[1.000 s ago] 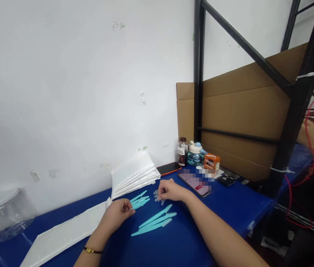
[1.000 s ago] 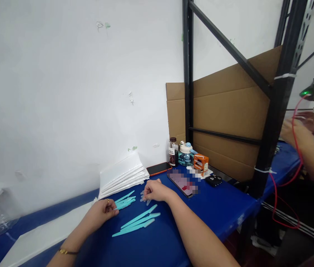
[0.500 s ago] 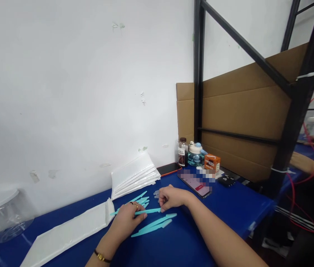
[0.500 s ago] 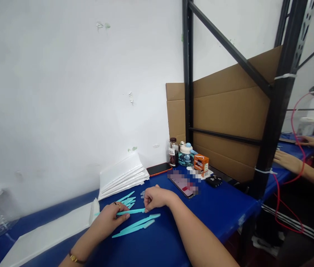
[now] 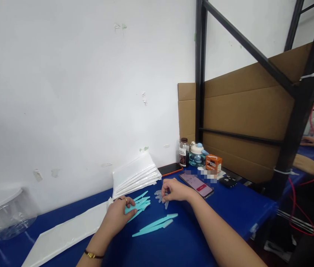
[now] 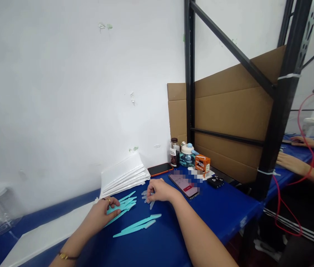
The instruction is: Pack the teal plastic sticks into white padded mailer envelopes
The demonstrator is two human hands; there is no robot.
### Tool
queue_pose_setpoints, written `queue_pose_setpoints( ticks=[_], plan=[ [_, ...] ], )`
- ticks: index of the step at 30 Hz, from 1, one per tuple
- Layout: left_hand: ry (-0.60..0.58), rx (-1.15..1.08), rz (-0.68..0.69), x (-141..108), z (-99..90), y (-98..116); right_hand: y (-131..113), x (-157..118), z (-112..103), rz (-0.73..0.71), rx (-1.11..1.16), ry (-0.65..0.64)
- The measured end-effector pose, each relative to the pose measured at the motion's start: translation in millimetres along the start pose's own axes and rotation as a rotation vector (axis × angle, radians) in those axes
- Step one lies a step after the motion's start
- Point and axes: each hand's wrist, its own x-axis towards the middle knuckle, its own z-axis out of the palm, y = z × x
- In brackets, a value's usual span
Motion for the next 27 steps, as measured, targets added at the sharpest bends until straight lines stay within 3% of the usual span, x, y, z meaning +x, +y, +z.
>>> queue_pose_setpoints(
  ticks=[3, 6, 11, 16, 20, 24, 27],
  plan=[
    [-0.108, -0.071, 0.085, -5, 6.1, 21, -10, -7, -2, 0.006, 0.01, -0.327],
    [-0.162, -0.064, 0.122, -8, 15.1, 34, -16, -9, 0, 0.026, 0.018, -0.431],
    [-0.194, -0.049, 0.095, -8, 21.8, 35, -17, -6, 4, -0.044, 0.005, -0.343],
    [-0.151, 0.027, 0.093, -7, 7.9, 33, -16, -1, 5, -0.101, -0.015, -0.202],
    [-0.103, 0.106, 0.086, -5, -4.0, 15, -3, 3, 6, -0.06, -0.038, -0.125],
    [-0.057, 0.114, -0.026, -2, -9.2, -5, 14, 4, 4, 0.026, -0.035, -0.034],
    [-0.015, 0.03, -0.049, -5, -7.3, 0, 18, 1, 2, 0.01, 0.002, 0.042]
  ],
)
